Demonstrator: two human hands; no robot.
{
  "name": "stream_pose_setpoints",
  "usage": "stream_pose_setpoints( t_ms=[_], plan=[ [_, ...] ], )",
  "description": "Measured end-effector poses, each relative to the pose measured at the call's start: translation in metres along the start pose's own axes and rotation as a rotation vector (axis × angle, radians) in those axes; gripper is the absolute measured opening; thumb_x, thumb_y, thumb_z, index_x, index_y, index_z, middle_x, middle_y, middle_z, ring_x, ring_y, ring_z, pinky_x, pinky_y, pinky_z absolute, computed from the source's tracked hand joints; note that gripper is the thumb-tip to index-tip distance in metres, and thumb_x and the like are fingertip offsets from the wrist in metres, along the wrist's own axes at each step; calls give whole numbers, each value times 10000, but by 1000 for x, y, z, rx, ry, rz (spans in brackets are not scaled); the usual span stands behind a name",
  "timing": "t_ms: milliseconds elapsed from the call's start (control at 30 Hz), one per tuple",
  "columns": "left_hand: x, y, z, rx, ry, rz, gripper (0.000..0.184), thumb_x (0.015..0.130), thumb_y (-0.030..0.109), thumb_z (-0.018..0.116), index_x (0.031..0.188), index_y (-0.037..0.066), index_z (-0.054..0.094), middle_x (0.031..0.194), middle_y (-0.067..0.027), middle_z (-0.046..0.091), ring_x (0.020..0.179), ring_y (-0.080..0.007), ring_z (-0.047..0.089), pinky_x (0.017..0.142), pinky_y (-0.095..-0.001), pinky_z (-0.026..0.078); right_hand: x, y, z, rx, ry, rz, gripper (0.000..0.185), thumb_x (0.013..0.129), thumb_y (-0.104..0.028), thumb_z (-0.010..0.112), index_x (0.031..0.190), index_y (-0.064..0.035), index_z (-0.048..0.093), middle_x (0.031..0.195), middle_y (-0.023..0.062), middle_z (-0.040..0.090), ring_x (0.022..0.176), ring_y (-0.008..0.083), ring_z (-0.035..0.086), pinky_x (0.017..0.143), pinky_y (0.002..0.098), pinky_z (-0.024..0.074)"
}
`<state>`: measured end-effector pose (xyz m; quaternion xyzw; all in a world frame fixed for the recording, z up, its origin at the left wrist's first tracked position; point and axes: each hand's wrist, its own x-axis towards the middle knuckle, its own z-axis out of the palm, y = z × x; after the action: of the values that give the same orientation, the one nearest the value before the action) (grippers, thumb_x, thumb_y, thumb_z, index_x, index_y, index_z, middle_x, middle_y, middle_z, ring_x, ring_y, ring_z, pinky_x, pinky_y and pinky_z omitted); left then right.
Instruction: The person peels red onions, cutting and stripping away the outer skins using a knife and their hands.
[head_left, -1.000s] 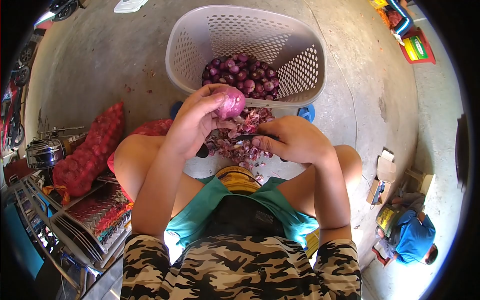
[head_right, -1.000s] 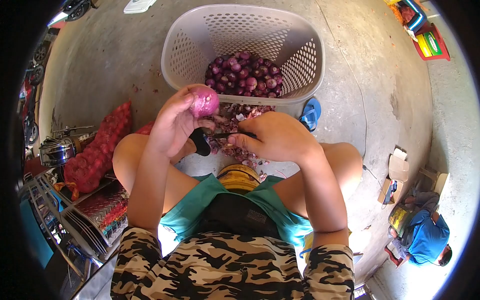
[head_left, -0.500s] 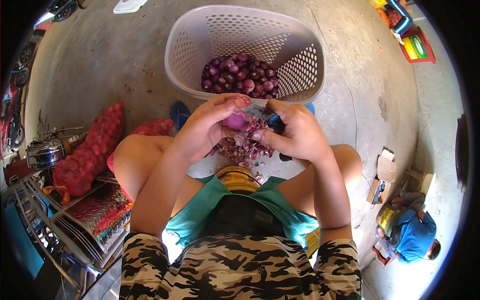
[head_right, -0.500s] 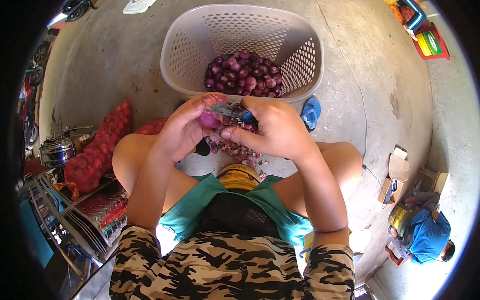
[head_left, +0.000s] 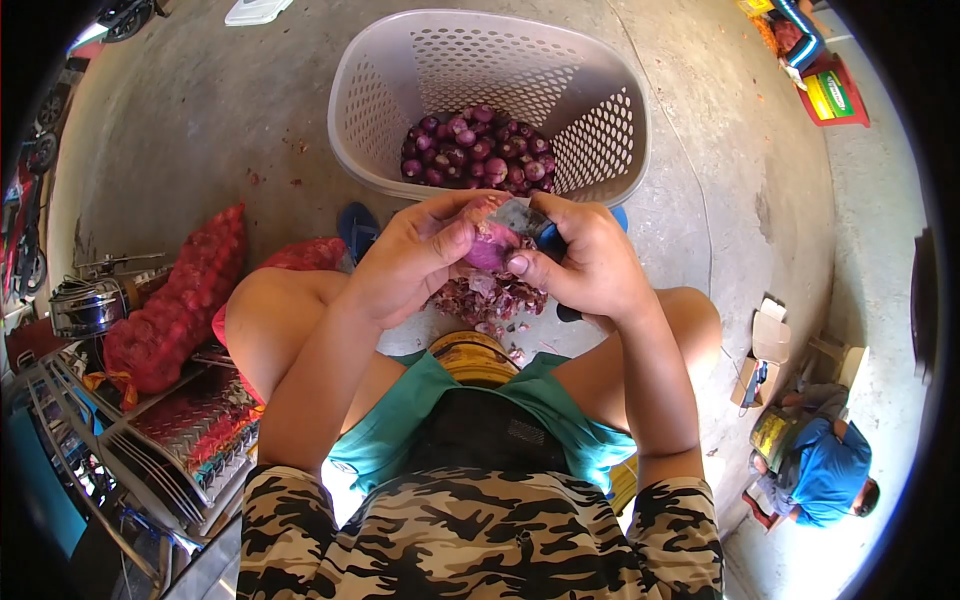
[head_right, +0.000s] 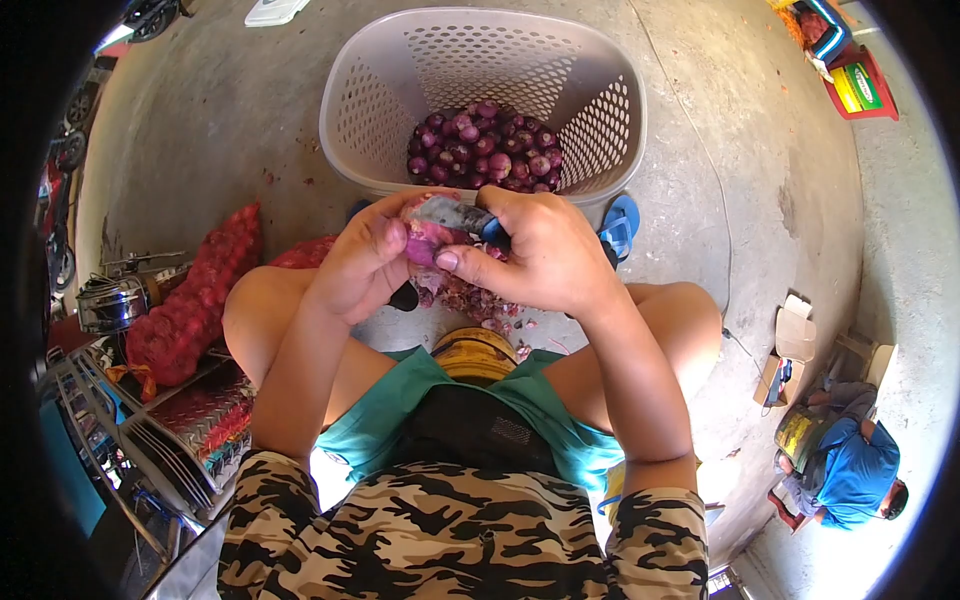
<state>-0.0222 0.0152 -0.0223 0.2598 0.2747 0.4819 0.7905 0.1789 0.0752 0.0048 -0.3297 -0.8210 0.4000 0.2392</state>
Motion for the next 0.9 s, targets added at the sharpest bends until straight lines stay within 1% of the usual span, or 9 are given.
stream_pose_setpoints(
  t_ms=[33,133,333,433,533,633,733,833,900],
  plan=[
    [0,1,-1,-18,-18,1,423,912,176,578,1289,17,468,1201,-79,560,1072,-174,575,904,-331,490,0,1,1,-5,-6,1,461,754,-408,715,682,2,516,503,161,479,479,344,527,463,398,408],
    [0,-1,-2,-43,-5,12,410,913,154,574,1286,15,475,1207,-70,561,1070,-170,575,906,-330,489,0,3,3,-13,-6,-23,447,760,-397,709,701,9,531,516,168,486,494,359,527,474,407,414],
    [-1,-4,-2,-31,-7,69,425,912,167,577,1291,9,468,1216,-73,559,1074,-170,571,917,-330,480,0,3,8,53,-24,-21,395,790,-367,679,780,13,573,603,193,532,575,379,552,523,421,433],
    [-2,-3,-2,-89,-27,55,445,910,182,580,1301,8,457,1212,-84,560,1077,-170,566,926,-337,474,1,4,15,18,22,-66,357,822,-351,640,802,1,579,659,200,557,629,396,562,560,435,441],
    [1,-3,-3,-54,-21,117,462,910,195,581,1310,8,445,1199,-90,566,1075,-171,565,936,-345,469,1,4,21,31,52,-59,338,847,-343,603,817,-6,579,689,203,570,666,412,561,587,446,444],
    [0,-1,4,26,36,110,581,880,322,606,1311,-22,422,1190,-94,571,1071,-174,570,932,-337,464,2,1,18,40,-1,-22,329,872,-338,565,835,-11,575,693,207,570,677,417,559,596,450,443],
    [0,-6,6,20,72,159,592,879,337,606,1311,-22,420,1184,-93,571,1064,-179,572,940,-344,457,-1,8,24,37,0,-47,307,895,-317,525,853,-16,573,690,208,570,683,412,562,593,455,440],
    [2,-9,3,13,59,179,609,872,352,612,1317,-14,414,1177,-97,568,1063,-185,570,947,-353,452,1,5,23,121,13,-26,292,906,-302,499,863,-22,572,678,206,567,678,410,561,589,461,433],
    [3,-6,-2,-39,20,150,508,891,247,600,1314,18,437,1246,-71,528,1101,-173,543,943,-346,459,-1,1,15,76,-85,-10,304,906,-314,495,864,-23,573,669,202,568,677,408,562,592,463,430]
  ],
)
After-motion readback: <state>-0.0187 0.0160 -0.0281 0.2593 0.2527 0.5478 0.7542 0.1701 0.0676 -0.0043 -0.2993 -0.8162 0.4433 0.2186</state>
